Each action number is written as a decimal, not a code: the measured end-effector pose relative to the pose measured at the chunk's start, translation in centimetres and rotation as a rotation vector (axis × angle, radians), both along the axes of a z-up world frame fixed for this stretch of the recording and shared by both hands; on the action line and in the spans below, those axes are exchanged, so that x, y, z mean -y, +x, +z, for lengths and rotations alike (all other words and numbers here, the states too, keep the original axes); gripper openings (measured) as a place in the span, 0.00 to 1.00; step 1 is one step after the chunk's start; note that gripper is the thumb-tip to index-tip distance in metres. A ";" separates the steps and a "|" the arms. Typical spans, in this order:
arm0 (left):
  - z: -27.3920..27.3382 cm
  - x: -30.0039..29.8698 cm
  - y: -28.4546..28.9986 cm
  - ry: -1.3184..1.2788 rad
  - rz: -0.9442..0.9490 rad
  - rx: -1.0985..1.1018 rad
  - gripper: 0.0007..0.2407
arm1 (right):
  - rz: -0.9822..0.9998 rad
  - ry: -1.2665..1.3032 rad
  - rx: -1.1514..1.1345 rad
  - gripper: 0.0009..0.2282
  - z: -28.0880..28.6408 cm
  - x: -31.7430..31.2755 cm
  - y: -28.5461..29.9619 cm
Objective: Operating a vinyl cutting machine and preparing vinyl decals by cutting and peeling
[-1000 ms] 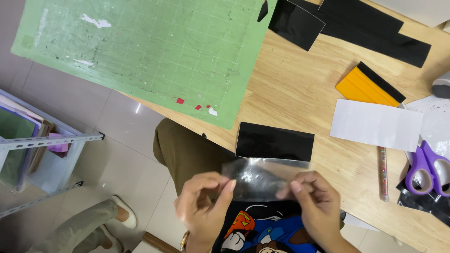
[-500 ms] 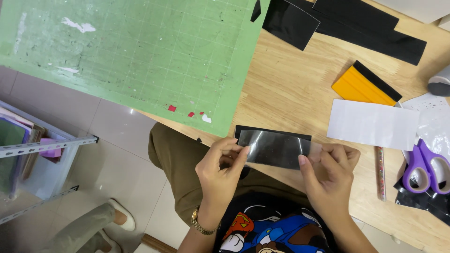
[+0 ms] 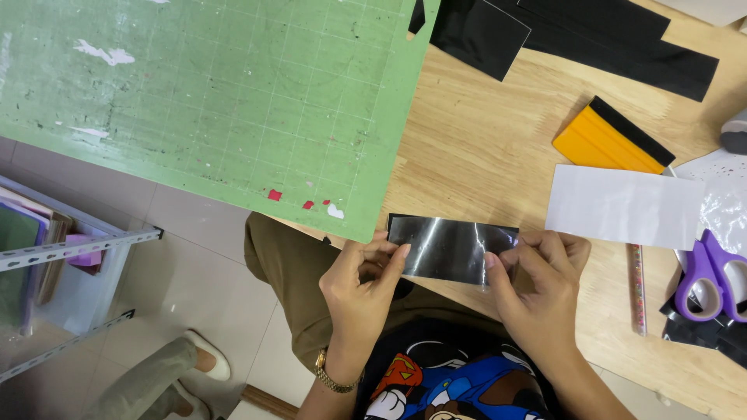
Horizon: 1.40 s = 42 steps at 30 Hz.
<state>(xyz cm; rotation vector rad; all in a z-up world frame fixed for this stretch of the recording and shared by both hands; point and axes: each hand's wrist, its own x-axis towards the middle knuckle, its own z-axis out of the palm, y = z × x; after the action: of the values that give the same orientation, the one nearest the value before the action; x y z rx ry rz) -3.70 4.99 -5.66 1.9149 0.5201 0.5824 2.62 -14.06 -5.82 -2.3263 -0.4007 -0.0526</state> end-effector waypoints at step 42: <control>-1.4 -0.8 -1.2 0.614 -0.086 -0.075 0.19 | 0.022 -0.269 0.236 0.18 -2.0 3.6 1.3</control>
<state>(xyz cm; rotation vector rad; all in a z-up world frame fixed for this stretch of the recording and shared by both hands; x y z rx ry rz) -4.87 5.78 -7.04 2.5335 0.3213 0.6661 3.96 -17.66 -7.82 -2.5896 -0.5813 -0.2806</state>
